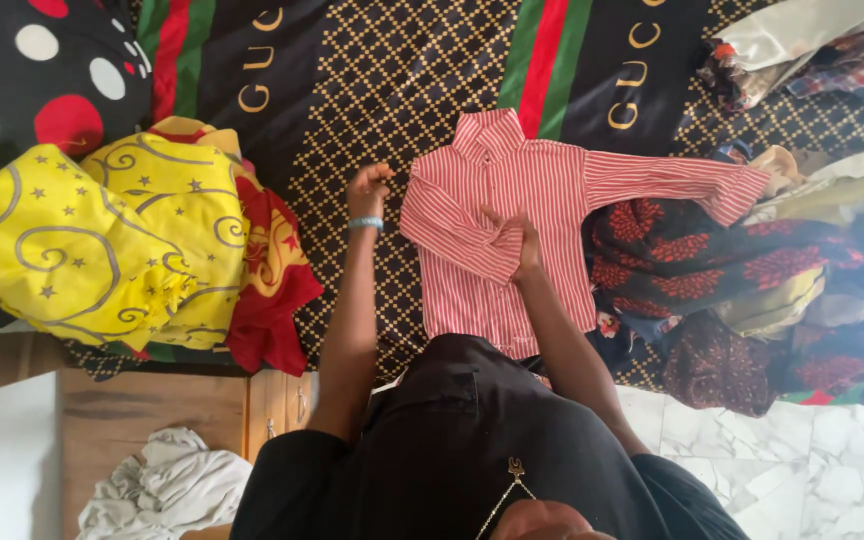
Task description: The person folds a striped shirt on a bed, carries it to a closet, and places it on a shelf before returning to pick up a patterned garment.
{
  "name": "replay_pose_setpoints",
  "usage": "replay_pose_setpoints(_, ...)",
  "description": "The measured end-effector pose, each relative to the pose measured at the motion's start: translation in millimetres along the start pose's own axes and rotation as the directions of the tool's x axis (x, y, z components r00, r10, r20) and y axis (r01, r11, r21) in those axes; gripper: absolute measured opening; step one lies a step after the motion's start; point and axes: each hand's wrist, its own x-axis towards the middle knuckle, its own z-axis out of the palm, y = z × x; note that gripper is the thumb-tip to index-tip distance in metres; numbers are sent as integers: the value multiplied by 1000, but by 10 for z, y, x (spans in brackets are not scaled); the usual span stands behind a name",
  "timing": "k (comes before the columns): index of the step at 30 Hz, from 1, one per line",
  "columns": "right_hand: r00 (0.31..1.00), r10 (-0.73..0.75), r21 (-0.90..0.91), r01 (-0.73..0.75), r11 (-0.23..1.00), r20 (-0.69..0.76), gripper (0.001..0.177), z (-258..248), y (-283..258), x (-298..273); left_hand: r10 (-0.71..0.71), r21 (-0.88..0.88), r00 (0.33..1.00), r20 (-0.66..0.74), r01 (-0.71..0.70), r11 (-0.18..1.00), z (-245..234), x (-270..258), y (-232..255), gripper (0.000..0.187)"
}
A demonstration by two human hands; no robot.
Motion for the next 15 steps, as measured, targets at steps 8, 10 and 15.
replay_pose_setpoints(8, 989, 0, -325, -50, 945, -150, 73, -577, -69, -60, -148, 691, 857, 493, -282, 666, 502, 477, 637, 54)
replay_pose_setpoints(10, 980, -16, -430, -73, 900, -200, 74, -601, -100, -52, -55, 665, 768, 638, -514, 541, 561, 529, 593, 44)
replay_pose_setpoints(15, 881, -416, -855, 26, 519, -226, 41, -180, -183, -130, -249, 799, 778, 577, -474, 371, 629, 596, 481, 14)
